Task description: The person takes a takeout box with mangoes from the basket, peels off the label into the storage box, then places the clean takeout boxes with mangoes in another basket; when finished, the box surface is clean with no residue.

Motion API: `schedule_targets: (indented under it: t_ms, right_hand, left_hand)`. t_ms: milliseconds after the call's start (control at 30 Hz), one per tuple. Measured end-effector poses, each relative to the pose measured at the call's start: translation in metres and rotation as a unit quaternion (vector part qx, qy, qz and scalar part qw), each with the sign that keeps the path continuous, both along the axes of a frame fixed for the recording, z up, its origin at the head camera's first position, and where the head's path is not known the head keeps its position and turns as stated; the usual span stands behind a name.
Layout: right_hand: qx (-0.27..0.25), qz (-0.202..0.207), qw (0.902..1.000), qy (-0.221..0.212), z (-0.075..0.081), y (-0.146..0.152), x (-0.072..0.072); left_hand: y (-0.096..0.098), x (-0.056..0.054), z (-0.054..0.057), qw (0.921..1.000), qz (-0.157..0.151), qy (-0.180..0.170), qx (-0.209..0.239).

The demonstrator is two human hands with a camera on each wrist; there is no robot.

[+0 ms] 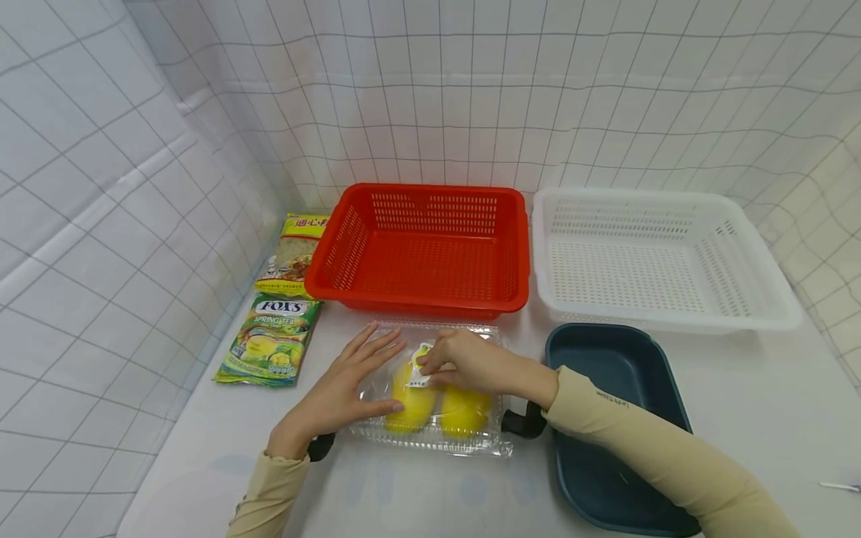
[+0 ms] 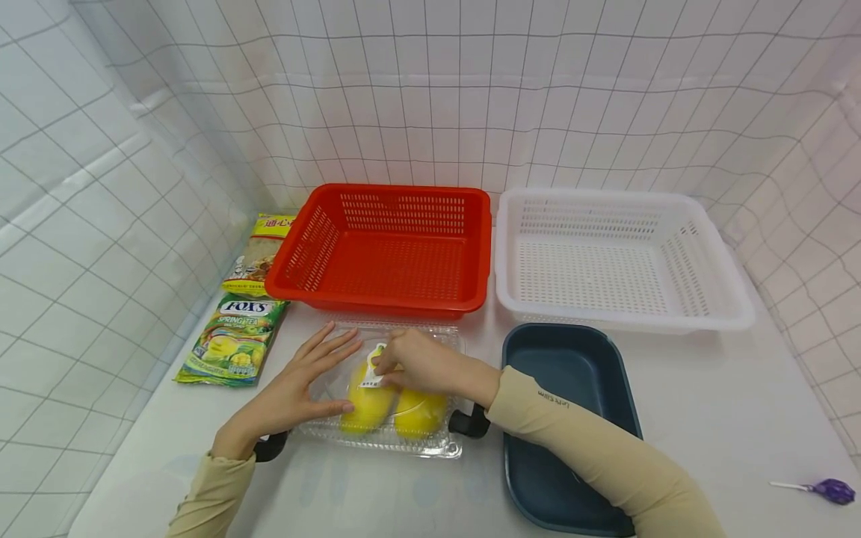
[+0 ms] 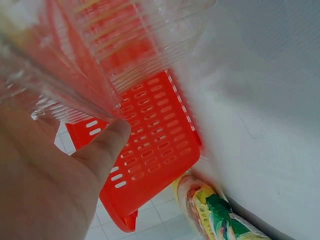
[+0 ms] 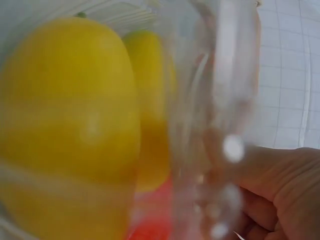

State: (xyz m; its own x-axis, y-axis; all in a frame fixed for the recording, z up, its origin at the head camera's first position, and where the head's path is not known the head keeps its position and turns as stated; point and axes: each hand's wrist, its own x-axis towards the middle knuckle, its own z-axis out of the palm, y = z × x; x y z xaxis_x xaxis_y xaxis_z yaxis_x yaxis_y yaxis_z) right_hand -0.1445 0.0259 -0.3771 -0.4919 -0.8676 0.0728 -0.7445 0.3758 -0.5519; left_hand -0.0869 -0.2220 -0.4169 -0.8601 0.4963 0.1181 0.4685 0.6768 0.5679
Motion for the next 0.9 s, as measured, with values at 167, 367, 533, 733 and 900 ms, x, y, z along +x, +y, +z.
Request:
schedule_targets:
  t_ms: [167,367,533,733,900]
  right_hand:
    - [-0.006,-0.008,0.9999,-0.007,0.003,0.002,-0.001]
    - [-0.019,-0.009,0.9997,-0.009,0.004,0.003,-0.004]
    - [-0.033,-0.012,0.9994,-0.003,0.005,0.003,-0.004]
    - [-0.07,-0.024,0.9973,-0.002,0.008,0.004,-0.006]
    - [-0.128,-0.063,0.9895,-0.026,0.009,0.009,-0.01]
  left_hand:
    - [0.0,0.0,0.002,1.0,-0.003,-0.002,0.003]
    - [-0.001,-0.001,0.001,0.9999,-0.007,-0.002,0.008]
    - [-0.001,-0.001,0.0,0.9999,-0.011,0.002,0.01]
    - [-0.002,0.0,0.0,0.9999,-0.009,0.003,0.011]
    - [-0.002,-0.001,0.002,0.9999,-0.01,0.0,0.009]
